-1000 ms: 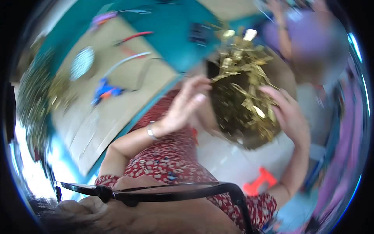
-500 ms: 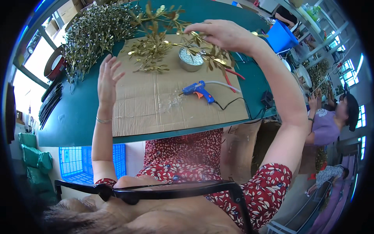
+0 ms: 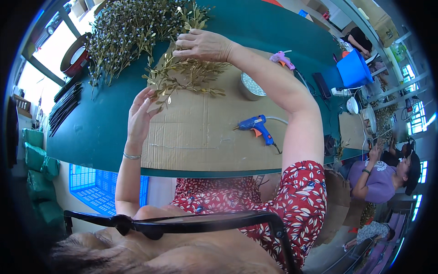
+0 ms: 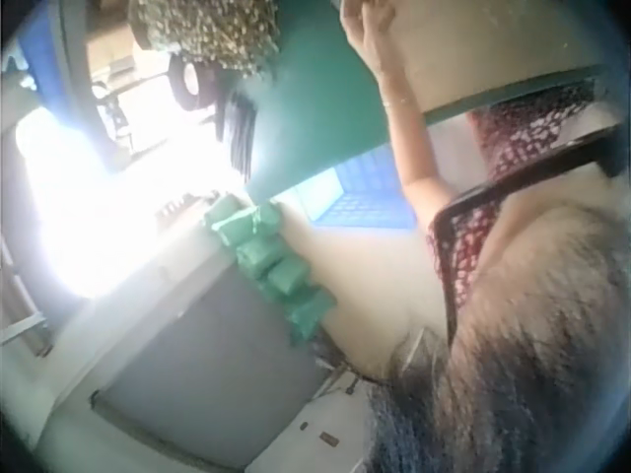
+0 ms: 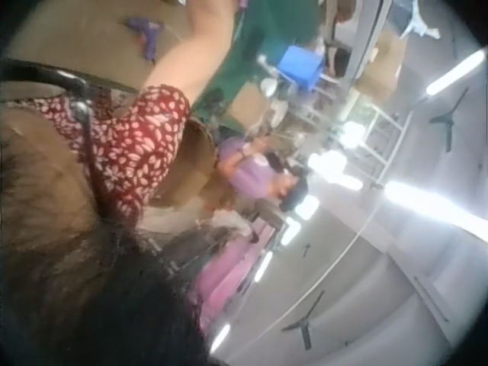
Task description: The person takes an artificial branch from a container, applies glue onto the branch using a glue gun, and attaches faux pearl beads onto the stems.
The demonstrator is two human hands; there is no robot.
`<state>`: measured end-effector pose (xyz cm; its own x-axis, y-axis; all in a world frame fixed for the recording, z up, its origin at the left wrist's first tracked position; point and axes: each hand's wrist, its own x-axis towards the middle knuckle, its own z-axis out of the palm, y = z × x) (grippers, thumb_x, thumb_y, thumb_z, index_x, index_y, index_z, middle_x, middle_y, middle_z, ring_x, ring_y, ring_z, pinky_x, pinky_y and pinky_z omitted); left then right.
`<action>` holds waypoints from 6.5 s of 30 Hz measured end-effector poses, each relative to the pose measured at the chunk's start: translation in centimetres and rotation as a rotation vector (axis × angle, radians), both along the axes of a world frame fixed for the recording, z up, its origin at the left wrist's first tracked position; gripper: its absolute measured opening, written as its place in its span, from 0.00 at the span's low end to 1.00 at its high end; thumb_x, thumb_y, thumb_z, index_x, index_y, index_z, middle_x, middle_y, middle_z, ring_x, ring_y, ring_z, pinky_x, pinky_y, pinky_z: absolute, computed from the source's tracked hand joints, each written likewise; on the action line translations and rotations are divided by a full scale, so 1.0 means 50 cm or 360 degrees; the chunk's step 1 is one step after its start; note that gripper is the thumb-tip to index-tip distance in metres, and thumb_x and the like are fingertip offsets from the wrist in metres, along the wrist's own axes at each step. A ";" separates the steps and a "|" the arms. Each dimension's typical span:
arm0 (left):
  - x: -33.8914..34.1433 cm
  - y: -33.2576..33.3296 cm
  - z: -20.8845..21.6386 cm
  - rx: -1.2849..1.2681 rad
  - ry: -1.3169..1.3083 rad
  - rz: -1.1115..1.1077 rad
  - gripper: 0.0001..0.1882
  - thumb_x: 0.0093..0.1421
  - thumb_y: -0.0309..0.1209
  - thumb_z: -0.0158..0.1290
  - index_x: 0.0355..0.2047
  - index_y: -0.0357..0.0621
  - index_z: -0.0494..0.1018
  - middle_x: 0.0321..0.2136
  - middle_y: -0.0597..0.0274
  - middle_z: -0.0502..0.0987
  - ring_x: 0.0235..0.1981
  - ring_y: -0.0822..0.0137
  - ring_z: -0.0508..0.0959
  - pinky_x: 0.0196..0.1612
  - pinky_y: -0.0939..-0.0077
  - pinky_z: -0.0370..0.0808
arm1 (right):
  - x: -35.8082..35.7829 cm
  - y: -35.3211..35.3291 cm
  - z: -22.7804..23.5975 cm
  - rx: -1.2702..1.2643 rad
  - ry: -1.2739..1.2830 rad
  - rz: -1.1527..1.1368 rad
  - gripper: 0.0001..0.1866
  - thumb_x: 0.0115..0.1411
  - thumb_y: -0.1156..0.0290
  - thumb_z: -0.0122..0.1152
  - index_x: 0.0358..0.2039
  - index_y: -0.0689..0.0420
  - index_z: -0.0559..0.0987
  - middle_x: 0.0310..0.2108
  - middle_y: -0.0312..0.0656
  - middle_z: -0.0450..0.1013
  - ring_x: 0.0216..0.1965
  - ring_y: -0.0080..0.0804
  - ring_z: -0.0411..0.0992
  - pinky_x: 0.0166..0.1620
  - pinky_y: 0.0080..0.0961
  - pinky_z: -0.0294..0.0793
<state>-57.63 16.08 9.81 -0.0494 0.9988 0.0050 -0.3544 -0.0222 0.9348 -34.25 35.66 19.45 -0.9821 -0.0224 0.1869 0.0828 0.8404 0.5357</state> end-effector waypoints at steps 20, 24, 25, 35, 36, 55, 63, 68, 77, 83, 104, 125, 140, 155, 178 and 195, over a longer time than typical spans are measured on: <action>0.044 0.009 0.060 0.0308 0.1892 0.1160 0.10 0.58 0.30 0.51 0.39 0.38 0.73 0.32 0.54 0.76 0.29 0.60 0.77 0.34 0.72 0.73 | 0.403 -0.312 0.009 -0.1711 0.1057 -0.1264 0.14 0.55 0.74 0.58 0.43 0.62 0.74 0.32 0.43 0.75 0.32 0.26 0.74 0.37 0.21 0.72; 0.092 0.108 0.183 0.1319 0.2268 0.1165 0.11 0.57 0.29 0.52 0.40 0.40 0.72 0.35 0.54 0.74 0.36 0.56 0.75 0.40 0.65 0.71 | 0.511 -0.447 -0.088 -0.2062 0.1529 -0.1546 0.13 0.54 0.77 0.58 0.41 0.65 0.74 0.27 0.39 0.74 0.27 0.20 0.73 0.32 0.16 0.72; 0.111 0.137 0.213 0.1452 0.2442 0.1123 0.12 0.56 0.31 0.53 0.40 0.41 0.71 0.37 0.54 0.73 0.40 0.57 0.73 0.41 0.67 0.71 | 0.518 -0.470 -0.105 -0.2054 0.1546 -0.1550 0.13 0.54 0.77 0.58 0.41 0.65 0.74 0.27 0.39 0.74 0.27 0.20 0.73 0.32 0.16 0.72; 0.118 0.374 0.280 0.0222 0.3134 0.0670 0.23 0.62 0.48 0.42 0.37 0.39 0.73 0.32 0.43 0.78 0.37 0.46 0.78 0.38 0.53 0.73 | 0.545 -0.603 -0.175 -0.2157 0.1973 -0.1567 0.11 0.55 0.79 0.58 0.40 0.67 0.75 0.28 0.40 0.74 0.27 0.21 0.73 0.32 0.16 0.72; 0.124 0.378 0.280 0.0202 0.3149 0.0678 0.23 0.62 0.48 0.42 0.37 0.39 0.73 0.32 0.43 0.78 0.37 0.46 0.78 0.38 0.53 0.73 | 0.552 -0.603 -0.182 -0.2193 0.1990 -0.1569 0.11 0.55 0.79 0.58 0.40 0.67 0.75 0.28 0.39 0.74 0.27 0.21 0.73 0.32 0.16 0.72; 0.158 -0.026 0.133 0.0432 -0.0528 0.0294 0.11 0.65 0.31 0.43 0.40 0.34 0.70 0.29 0.57 0.76 0.30 0.66 0.76 0.38 0.75 0.75 | 0.363 -0.589 -0.165 -0.2933 0.2203 -0.0698 0.15 0.60 0.77 0.54 0.48 0.66 0.70 0.33 0.40 0.74 0.30 0.22 0.73 0.31 0.15 0.71; 0.315 -0.261 -0.074 -0.0458 -0.1155 -0.0051 0.13 0.65 0.33 0.44 0.45 0.37 0.68 0.28 0.67 0.74 0.28 0.72 0.74 0.34 0.79 0.72 | 0.176 -0.532 -0.188 -0.3527 0.2317 -0.0191 0.19 0.62 0.69 0.53 0.51 0.65 0.68 0.35 0.42 0.73 0.29 0.25 0.73 0.28 0.18 0.73; 0.316 -0.288 -0.098 -0.0352 -0.0906 -0.0352 0.10 0.65 0.30 0.44 0.42 0.39 0.69 0.30 0.60 0.75 0.32 0.67 0.76 0.38 0.74 0.74 | 0.190 -0.544 -0.233 -0.3320 0.2367 -0.0276 0.14 0.62 0.68 0.54 0.45 0.63 0.73 0.32 0.38 0.73 0.27 0.22 0.71 0.27 0.17 0.72; 0.336 -0.256 -0.033 -0.0447 -0.0720 -0.0913 0.16 0.67 0.35 0.39 0.47 0.36 0.64 0.23 0.56 0.72 0.24 0.66 0.71 0.31 0.76 0.69 | 0.224 -0.546 -0.217 -0.3450 0.2384 -0.0356 0.11 0.60 0.71 0.54 0.40 0.63 0.75 0.30 0.36 0.73 0.28 0.18 0.71 0.29 0.14 0.71; 0.370 -0.238 -0.039 -0.0326 -0.0620 -0.0726 0.11 0.66 0.32 0.40 0.43 0.38 0.65 0.20 0.66 0.67 0.19 0.76 0.60 0.26 0.82 0.59 | 0.297 -0.515 -0.225 -0.3116 0.2827 -0.0501 0.14 0.60 0.68 0.56 0.43 0.62 0.75 0.27 0.33 0.72 0.26 0.15 0.68 0.26 0.12 0.66; 0.412 -0.232 -0.082 0.0120 0.0538 -0.0420 0.11 0.63 0.20 0.38 0.44 0.36 0.66 0.26 0.61 0.77 0.18 0.81 0.65 0.23 0.85 0.65 | 0.279 -0.522 -0.098 -0.2254 0.1974 -0.0866 0.08 0.57 0.70 0.60 0.29 0.63 0.76 0.20 0.35 0.72 0.23 0.16 0.67 0.27 0.15 0.67; 0.386 -0.217 -0.125 -0.0209 -0.0568 -0.0669 0.17 0.65 0.33 0.43 0.48 0.33 0.68 0.24 0.64 0.71 0.20 0.80 0.57 0.27 0.87 0.58 | 0.281 -0.533 -0.066 -0.2150 0.2132 -0.0638 0.12 0.55 0.74 0.62 0.40 0.61 0.74 0.26 0.36 0.69 0.27 0.17 0.70 0.30 0.13 0.68; 0.382 -0.199 -0.136 -0.0253 -0.0714 -0.0774 0.18 0.65 0.32 0.42 0.48 0.29 0.67 0.19 0.69 0.64 0.17 0.79 0.55 0.23 0.84 0.54 | 0.256 -0.479 -0.075 -0.1251 0.1600 -0.0756 0.12 0.52 0.70 0.64 0.37 0.58 0.78 0.37 0.39 0.72 0.37 0.30 0.70 0.41 0.23 0.67; 0.356 -0.193 -0.147 -0.0262 -0.1267 -0.0826 0.19 0.61 0.34 0.43 0.48 0.31 0.65 0.16 0.65 0.61 0.16 0.74 0.59 0.22 0.80 0.55 | 0.476 -0.583 -0.279 -0.2127 0.1754 -0.1930 0.18 0.54 0.65 0.61 0.41 0.65 0.73 0.34 0.45 0.74 0.35 0.31 0.73 0.41 0.25 0.72; 0.299 -0.179 -0.157 -0.0261 -0.1117 -0.0489 0.14 0.59 0.29 0.42 0.42 0.33 0.68 0.20 0.65 0.63 0.22 0.73 0.59 0.27 0.79 0.57 | 0.368 -0.548 -0.235 -0.2901 0.2425 -0.1083 0.16 0.49 0.77 0.59 0.40 0.62 0.71 0.31 0.41 0.73 0.24 0.23 0.70 0.28 0.19 0.70; 0.276 -0.188 -0.169 -0.0302 -0.1739 -0.1045 0.16 0.57 0.33 0.44 0.41 0.32 0.67 0.15 0.72 0.57 0.16 0.76 0.56 0.22 0.81 0.54 | 0.356 -0.621 -0.197 -0.3239 0.2508 -0.0510 0.15 0.54 0.73 0.60 0.41 0.65 0.72 0.20 0.38 0.70 0.18 0.22 0.68 0.23 0.17 0.67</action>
